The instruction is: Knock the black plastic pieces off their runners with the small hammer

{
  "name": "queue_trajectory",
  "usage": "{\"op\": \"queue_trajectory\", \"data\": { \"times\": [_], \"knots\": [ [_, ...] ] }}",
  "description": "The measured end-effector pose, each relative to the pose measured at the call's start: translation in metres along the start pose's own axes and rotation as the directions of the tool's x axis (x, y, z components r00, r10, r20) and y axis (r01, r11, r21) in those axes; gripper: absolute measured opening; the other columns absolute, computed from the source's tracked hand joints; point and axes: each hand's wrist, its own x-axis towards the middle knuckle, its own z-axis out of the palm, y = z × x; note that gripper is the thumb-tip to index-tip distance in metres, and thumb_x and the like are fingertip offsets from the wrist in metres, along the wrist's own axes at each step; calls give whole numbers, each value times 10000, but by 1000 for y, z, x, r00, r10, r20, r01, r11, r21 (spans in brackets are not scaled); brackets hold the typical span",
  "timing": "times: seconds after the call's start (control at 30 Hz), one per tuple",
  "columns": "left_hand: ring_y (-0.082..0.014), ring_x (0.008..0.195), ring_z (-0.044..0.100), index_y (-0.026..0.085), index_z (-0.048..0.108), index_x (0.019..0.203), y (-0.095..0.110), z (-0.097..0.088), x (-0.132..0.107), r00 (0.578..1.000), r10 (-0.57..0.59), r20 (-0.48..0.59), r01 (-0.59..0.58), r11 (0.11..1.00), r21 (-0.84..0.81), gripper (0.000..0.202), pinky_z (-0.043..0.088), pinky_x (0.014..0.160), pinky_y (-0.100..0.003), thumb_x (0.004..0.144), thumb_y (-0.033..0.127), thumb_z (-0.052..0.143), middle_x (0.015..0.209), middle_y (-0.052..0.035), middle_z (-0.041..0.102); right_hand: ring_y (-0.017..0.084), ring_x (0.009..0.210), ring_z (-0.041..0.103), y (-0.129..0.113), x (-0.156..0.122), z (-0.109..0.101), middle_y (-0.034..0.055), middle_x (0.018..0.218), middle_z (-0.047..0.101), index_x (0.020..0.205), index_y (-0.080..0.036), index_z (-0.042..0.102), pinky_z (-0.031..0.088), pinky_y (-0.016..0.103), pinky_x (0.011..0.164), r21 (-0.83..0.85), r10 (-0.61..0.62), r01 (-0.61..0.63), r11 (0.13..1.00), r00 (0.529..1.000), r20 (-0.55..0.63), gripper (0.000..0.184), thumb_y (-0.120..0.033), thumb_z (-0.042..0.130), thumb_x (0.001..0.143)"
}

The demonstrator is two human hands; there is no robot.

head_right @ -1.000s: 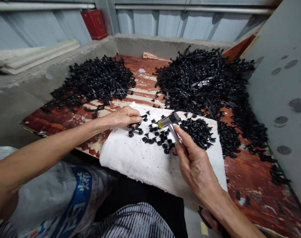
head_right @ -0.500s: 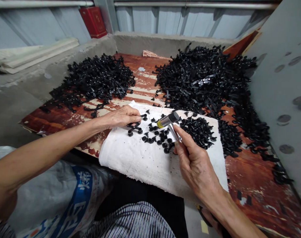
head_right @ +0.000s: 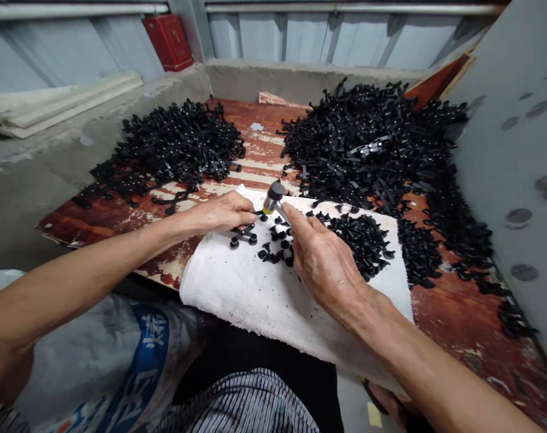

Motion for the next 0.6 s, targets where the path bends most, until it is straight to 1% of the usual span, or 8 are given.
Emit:
{"op": "queue_trajectory", "data": {
  "times": [0.13, 0.27, 0.3, 0.4, 0.43, 0.47, 0.53, 0.6],
  "knots": [
    [-78, 462, 311, 182, 392, 495, 0, 0, -2, 1000, 29, -5, -29, 1000, 2, 283, 190, 473, -268, 746, 225, 514, 481, 42, 357, 231, 781, 667, -4, 6, 4, 130, 921, 689, 1425, -149, 484, 544, 374, 735, -28, -9, 7, 1000, 997, -81, 556, -180, 352, 886],
    [-82, 453, 308, 189, 400, 510, 0, 0, -3, 1000, 1, -16, -1, 1000, -21, 262, 177, 468, -272, 745, 221, 510, 477, 42, 355, 228, 660, 623, -4, 8, 4, 130, 830, 670, 1377, -91, 528, 533, 398, 664, -111, -28, 34, 993, 998, 58, 560, -171, 344, 854],
    [-82, 453, 305, 191, 390, 507, -1, 0, -3, 1000, 6, -14, -6, 1000, -21, 268, 174, 468, -272, 745, 221, 510, 476, 42, 350, 222, 651, 612, -5, 8, 3, 126, 837, 671, 1391, -92, 511, 530, 389, 651, -100, -33, 37, 994, 999, 40, 564, -172, 342, 859],
    [-81, 458, 304, 192, 374, 506, -2, 0, -2, 999, 35, 12, -34, 999, -26, 281, 165, 473, -274, 748, 223, 514, 477, 43, 345, 204, 684, 606, -9, 9, 1, 123, 910, 670, 1449, -127, 442, 524, 350, 654, -59, -20, 13, 998, 992, -126, 567, -184, 340, 894],
    [-81, 458, 304, 192, 377, 508, -3, 0, -2, 999, 36, 16, -36, 999, -31, 279, 162, 474, -274, 749, 222, 514, 478, 43, 347, 202, 691, 608, -10, 9, 1, 122, 911, 668, 1443, -137, 453, 523, 345, 661, -65, -9, 0, 998, 990, -138, 560, -178, 339, 896],
    [-80, 456, 303, 191, 379, 508, -3, 0, -1, 999, 34, 15, -33, 999, -35, 276, 160, 475, -275, 748, 216, 512, 479, 44, 347, 203, 690, 612, -10, 10, 1, 119, 895, 667, 1422, -143, 482, 524, 346, 666, -82, -1, -8, 997, 995, -104, 554, -166, 342, 887],
    [-79, 452, 300, 191, 381, 502, -4, 1, -1, 1000, 10, -2, -11, 999, -38, 272, 161, 476, -276, 743, 197, 507, 476, 45, 342, 207, 659, 612, -9, 13, 2, 103, 828, 666, 1373, -148, 537, 527, 357, 655, -115, 5, -1, 993, 999, 37, 550, -145, 360, 852],
    [-81, 455, 304, 190, 379, 489, -3, 1, -1, 1000, 2, -9, -2, 999, -36, 287, 168, 475, -277, 743, 190, 512, 475, 43, 339, 202, 628, 607, -8, 16, 1, 79, 773, 659, 1378, -161, 530, 531, 357, 627, -101, 8, 0, 995, 997, 78, 557, -148, 371, 845]
  ]
}}
